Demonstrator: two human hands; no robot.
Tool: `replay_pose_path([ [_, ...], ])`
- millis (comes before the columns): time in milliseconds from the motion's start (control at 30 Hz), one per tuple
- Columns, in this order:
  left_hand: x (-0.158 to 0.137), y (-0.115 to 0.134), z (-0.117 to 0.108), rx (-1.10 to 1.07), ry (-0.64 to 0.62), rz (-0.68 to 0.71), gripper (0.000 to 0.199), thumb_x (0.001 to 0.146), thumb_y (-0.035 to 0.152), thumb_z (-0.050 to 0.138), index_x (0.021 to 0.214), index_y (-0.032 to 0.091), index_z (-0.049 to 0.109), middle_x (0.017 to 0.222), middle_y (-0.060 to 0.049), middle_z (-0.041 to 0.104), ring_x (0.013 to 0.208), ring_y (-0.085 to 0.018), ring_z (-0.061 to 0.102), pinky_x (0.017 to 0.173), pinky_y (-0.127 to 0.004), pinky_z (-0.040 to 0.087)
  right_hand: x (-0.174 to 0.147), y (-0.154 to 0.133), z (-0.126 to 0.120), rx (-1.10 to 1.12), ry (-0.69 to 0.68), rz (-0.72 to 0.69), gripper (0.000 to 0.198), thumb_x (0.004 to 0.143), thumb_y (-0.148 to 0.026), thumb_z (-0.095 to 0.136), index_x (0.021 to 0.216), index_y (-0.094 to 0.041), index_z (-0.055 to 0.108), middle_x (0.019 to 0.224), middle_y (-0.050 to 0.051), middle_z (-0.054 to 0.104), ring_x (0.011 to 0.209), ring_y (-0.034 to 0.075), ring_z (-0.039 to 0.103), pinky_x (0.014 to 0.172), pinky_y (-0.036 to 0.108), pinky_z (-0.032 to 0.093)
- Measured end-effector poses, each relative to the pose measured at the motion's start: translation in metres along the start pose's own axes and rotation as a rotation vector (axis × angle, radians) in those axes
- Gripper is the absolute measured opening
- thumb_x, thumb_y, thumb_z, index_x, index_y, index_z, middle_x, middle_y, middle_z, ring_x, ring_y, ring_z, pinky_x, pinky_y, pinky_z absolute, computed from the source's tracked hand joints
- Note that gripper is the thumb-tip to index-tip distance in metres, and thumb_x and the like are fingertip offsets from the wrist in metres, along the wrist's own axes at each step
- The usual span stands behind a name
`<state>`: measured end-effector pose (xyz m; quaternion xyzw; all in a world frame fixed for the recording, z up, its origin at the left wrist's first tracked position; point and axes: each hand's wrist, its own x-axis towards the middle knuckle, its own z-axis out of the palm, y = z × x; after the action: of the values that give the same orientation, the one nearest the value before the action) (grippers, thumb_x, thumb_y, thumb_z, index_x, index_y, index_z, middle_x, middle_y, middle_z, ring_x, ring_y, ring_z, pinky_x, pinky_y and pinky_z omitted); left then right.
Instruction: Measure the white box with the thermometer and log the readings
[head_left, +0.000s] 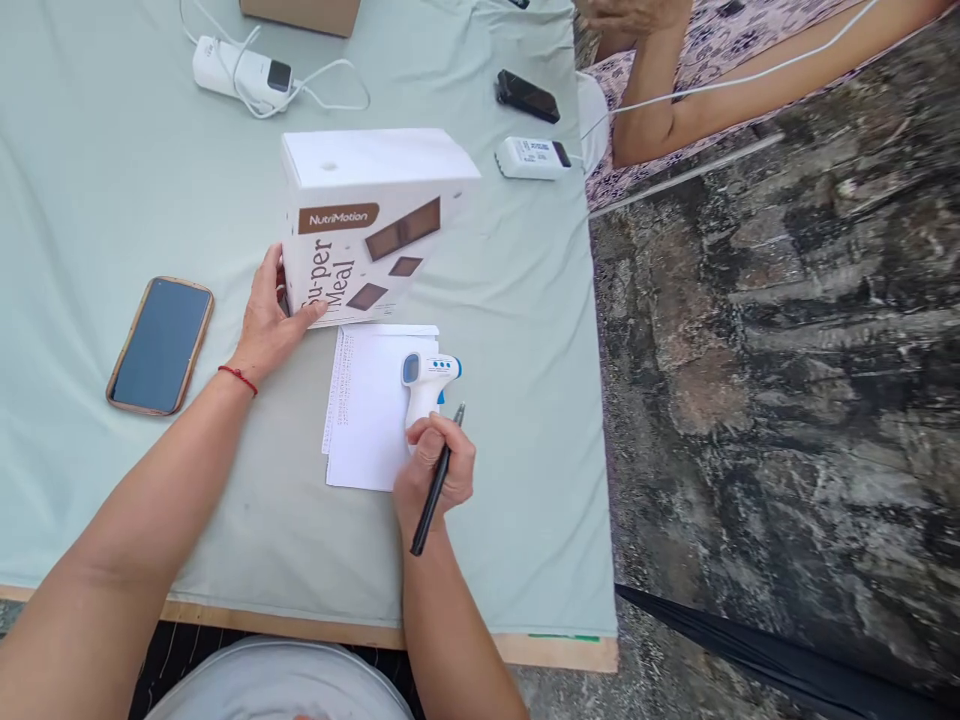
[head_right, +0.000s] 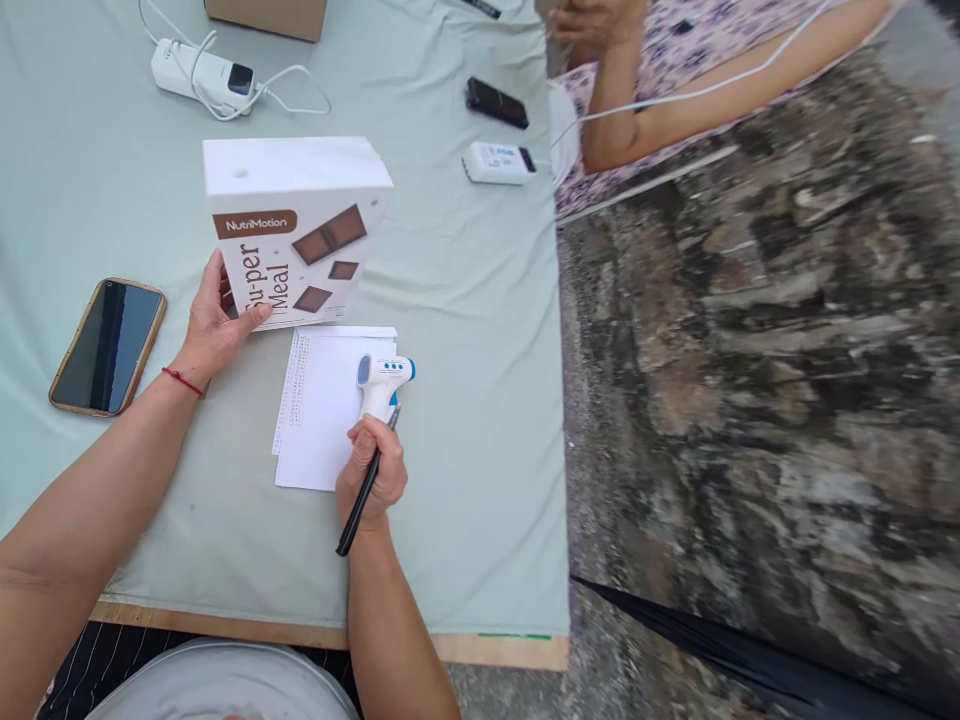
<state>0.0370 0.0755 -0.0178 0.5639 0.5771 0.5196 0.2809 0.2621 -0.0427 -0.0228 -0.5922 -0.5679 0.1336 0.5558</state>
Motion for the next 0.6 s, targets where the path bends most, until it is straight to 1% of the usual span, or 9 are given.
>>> replay_pose_path([
  [133, -0.001, 0.014, -0.002, -0.177, -0.03, 0.003, 0.09, 0.074, 0.073, 0.066, 0.145, 0.024, 0.039, 0.137, -0.012, 0.057, 0.127, -0.032, 0.057, 0.105, -0.046, 0.05, 0.021, 0.011, -0.005, -0.154, 0.056, 0.035, 0.023, 0.087, -0.04, 0.061, 0.1, -0.022, 0.058, 0.1, 0.007, 0.064, 0.088, 0.02, 0.06, 0.08, 0.039, 0.047],
  [200, -0.002, 0.02, -0.003, -0.222, -0.025, -0.008, 0.087, 0.075, 0.074, 0.065, 0.141, 0.022, 0.042, 0.134, -0.013, 0.06, 0.123, -0.031, 0.06, 0.103, -0.045, 0.052, 0.024, 0.015, -0.006, -0.184, 0.04, 0.019, 0.024, 0.088, -0.039, 0.06, 0.105, -0.022, 0.058, 0.103, 0.008, 0.064, 0.092, 0.022, 0.06, 0.083, 0.04, 0.045],
  [233, -0.002, 0.021, -0.003, -0.237, -0.02, -0.013, 0.086, 0.075, 0.073, 0.065, 0.14, 0.021, 0.043, 0.133, -0.013, 0.061, 0.122, -0.031, 0.061, 0.103, -0.044, 0.052, 0.023, 0.017, -0.006, -0.199, 0.011, -0.024, 0.023, 0.09, -0.037, 0.057, 0.107, -0.022, 0.058, 0.103, 0.008, 0.064, 0.092, 0.023, 0.06, 0.084, 0.041, 0.045],
  [267, -0.002, 0.022, -0.004, -0.25, -0.017, -0.018, 0.085, 0.075, 0.073, 0.065, 0.139, 0.021, 0.044, 0.132, -0.013, 0.061, 0.122, -0.03, 0.061, 0.102, -0.043, 0.052, 0.022, 0.018, -0.005, -0.215, -0.045, -0.092, 0.022, 0.092, -0.035, 0.055, 0.11, -0.022, 0.058, 0.103, 0.008, 0.065, 0.093, 0.023, 0.06, 0.085, 0.041, 0.045],
  [333, -0.002, 0.019, -0.004, -0.272, -0.009, -0.024, 0.086, 0.075, 0.072, 0.067, 0.139, 0.02, 0.043, 0.133, -0.014, 0.06, 0.122, -0.03, 0.061, 0.102, -0.043, 0.053, 0.017, 0.018, -0.004, -0.248, -0.233, -0.273, 0.023, 0.094, -0.026, 0.051, 0.115, -0.025, 0.059, 0.103, 0.008, 0.067, 0.097, 0.023, 0.06, 0.087, 0.04, 0.043],
  [400, -0.002, 0.014, -0.003, -0.283, 0.003, -0.033, 0.09, 0.073, 0.071, 0.069, 0.141, 0.019, 0.04, 0.133, -0.015, 0.06, 0.122, -0.03, 0.061, 0.103, -0.044, 0.052, 0.013, 0.015, -0.002, -0.295, -0.42, -0.421, 0.032, 0.094, -0.015, 0.046, 0.118, -0.028, 0.061, 0.101, 0.006, 0.068, 0.1, 0.022, 0.06, 0.089, 0.039, 0.041],
  [467, -0.002, 0.009, -0.002, -0.282, 0.013, -0.045, 0.094, 0.071, 0.07, 0.072, 0.143, 0.019, 0.037, 0.131, -0.016, 0.06, 0.121, -0.03, 0.061, 0.103, -0.045, 0.051, 0.011, 0.013, -0.001, -0.349, -0.507, -0.493, 0.044, 0.092, -0.005, 0.041, 0.12, -0.031, 0.063, 0.099, 0.005, 0.068, 0.103, 0.021, 0.059, 0.091, 0.038, 0.039],
  [533, -0.002, 0.006, -0.001, -0.275, 0.018, -0.055, 0.096, 0.071, 0.068, 0.073, 0.144, 0.02, 0.035, 0.129, -0.015, 0.061, 0.12, -0.029, 0.062, 0.104, -0.046, 0.051, 0.01, 0.012, -0.002, -0.379, -0.475, -0.495, 0.05, 0.09, -0.002, 0.038, 0.119, -0.033, 0.064, 0.105, 0.006, 0.067, 0.107, 0.021, 0.058, 0.093, 0.039, 0.038],
  [600, -0.003, 0.004, 0.0, -0.266, 0.019, -0.06, 0.095, 0.072, 0.066, 0.073, 0.145, 0.02, 0.034, 0.128, -0.015, 0.061, 0.12, -0.028, 0.062, 0.104, -0.045, 0.051, 0.011, 0.017, -0.003, -0.392, -0.349, -0.424, 0.045, 0.091, -0.008, 0.04, 0.123, -0.031, 0.063, 0.118, 0.009, 0.062, 0.114, 0.023, 0.055, 0.095, 0.042, 0.04],
])
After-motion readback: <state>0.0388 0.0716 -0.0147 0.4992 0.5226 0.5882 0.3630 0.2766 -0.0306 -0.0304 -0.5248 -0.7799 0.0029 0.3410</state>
